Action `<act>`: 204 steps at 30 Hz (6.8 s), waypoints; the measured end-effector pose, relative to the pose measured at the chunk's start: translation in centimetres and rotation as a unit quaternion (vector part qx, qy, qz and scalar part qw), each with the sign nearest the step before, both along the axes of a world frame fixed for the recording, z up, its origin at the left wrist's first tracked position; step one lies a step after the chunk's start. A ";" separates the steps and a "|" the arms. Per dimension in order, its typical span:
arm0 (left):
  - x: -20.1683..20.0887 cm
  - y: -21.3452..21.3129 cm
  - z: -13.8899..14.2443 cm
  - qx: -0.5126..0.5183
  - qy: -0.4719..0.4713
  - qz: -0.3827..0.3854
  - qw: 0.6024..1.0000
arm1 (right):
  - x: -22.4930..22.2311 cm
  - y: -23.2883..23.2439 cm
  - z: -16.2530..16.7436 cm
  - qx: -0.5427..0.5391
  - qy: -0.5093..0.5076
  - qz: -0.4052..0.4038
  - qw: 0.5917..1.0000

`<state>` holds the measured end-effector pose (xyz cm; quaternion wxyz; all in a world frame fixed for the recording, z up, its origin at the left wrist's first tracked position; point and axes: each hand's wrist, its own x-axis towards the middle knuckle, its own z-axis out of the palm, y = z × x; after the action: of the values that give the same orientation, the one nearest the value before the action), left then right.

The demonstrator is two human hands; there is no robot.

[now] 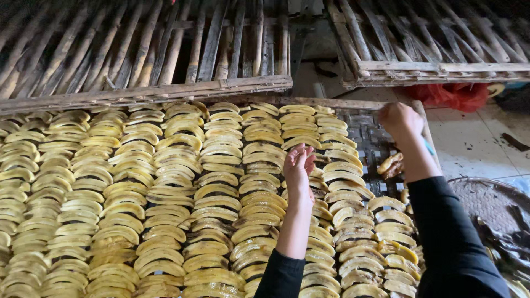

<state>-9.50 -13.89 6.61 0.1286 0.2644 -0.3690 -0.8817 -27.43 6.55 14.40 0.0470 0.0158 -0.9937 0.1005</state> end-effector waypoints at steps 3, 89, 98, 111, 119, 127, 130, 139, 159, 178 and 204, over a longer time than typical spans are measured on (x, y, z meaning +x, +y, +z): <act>-0.2 0.8 0.2 0.007 -0.004 -0.014 1.000 | 0.2 5.6 0.3 0.065 -0.094 0.052 0.992; 1.0 2.9 0.8 0.295 0.049 -0.220 0.929 | 7.6 -2.6 -4.2 -0.183 -0.129 0.291 0.930; 0.3 2.6 0.2 0.219 0.061 -0.035 0.973 | -2.2 -6.7 -4.2 -0.193 0.038 0.078 0.977; -0.1 3.0 -1.1 0.160 0.157 0.022 0.974 | 8.4 -5.6 -4.9 -0.284 -0.126 0.231 0.922; 1.1 3.8 1.0 0.076 0.026 -0.043 0.996 | 8.7 -2.8 -6.1 -0.347 -0.245 0.123 0.897; 1.2 3.7 2.6 0.040 0.051 -0.010 0.998 | 0.8 -0.7 -7.8 -0.260 -0.034 0.011 0.965; 1.3 3.9 2.2 0.052 0.046 -0.005 0.998 | 1.0 -1.6 -7.5 -0.223 -0.048 0.021 0.973; 0.9 4.3 -0.3 0.091 -0.029 0.021 0.995 | 0.9 3.6 -4.5 -0.025 0.156 0.124 0.980; 0.5 10.5 -3.6 0.102 0.042 -0.093 0.990 | 8.6 13.8 -8.5 -0.049 -0.098 -0.028 0.994; 5.8 11.4 -4.4 0.356 0.061 -0.155 0.920 | 24.9 6.5 0.2 -0.594 -0.125 0.026 0.794; 12.3 6.4 2.6 0.255 0.152 -0.038 0.954 | 34.0 1.0 4.2 -0.176 -0.010 0.301 0.937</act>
<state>2.80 -7.53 9.22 0.0774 0.1371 -0.1176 -0.9805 6.57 7.51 18.60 0.0071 0.3045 -0.9093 0.2836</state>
